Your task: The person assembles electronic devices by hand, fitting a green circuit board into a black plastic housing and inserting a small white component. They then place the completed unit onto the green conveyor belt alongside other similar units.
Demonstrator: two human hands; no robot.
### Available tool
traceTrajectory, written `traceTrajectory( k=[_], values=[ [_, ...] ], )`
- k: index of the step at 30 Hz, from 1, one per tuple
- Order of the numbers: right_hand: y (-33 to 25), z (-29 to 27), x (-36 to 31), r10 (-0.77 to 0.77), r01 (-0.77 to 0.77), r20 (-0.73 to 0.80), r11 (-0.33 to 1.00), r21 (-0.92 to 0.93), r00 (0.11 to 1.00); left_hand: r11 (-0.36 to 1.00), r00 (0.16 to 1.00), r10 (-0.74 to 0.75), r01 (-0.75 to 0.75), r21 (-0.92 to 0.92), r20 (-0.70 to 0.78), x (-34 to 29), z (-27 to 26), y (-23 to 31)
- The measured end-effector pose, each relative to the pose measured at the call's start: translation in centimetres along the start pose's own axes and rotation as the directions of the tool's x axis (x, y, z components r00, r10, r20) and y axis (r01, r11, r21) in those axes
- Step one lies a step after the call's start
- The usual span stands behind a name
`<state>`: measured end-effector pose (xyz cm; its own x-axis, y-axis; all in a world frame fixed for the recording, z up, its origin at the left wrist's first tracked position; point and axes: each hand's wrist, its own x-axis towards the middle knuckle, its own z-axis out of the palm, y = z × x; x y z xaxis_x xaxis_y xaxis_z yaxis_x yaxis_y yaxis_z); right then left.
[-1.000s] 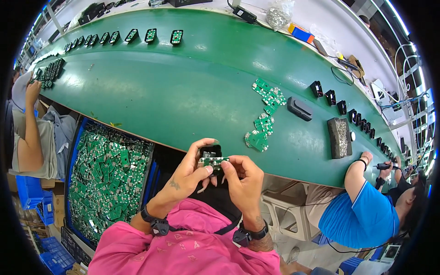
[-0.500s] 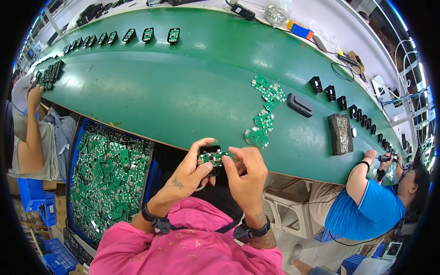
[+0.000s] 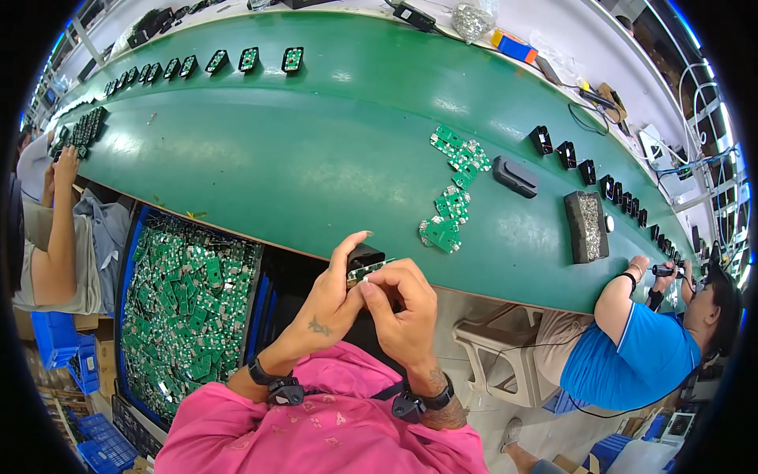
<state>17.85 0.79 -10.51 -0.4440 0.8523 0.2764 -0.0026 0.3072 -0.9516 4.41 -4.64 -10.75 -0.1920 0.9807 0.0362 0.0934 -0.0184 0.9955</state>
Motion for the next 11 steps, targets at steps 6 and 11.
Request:
traceTrajectory(
  k=[6,11],
  values=[
    [-0.87,0.43,-0.01,0.13,-0.127,-0.023,0.986,0.112,0.991,0.999,0.999,-0.034,0.034,-0.011,0.008,-0.1,-0.13,0.24],
    [-0.93,0.1,-0.03,0.034,-0.036,0.033,0.998,0.05,0.999,0.989,0.994,-0.107,0.109,-0.099,0.018,-0.19,-0.24,0.5]
  ],
)
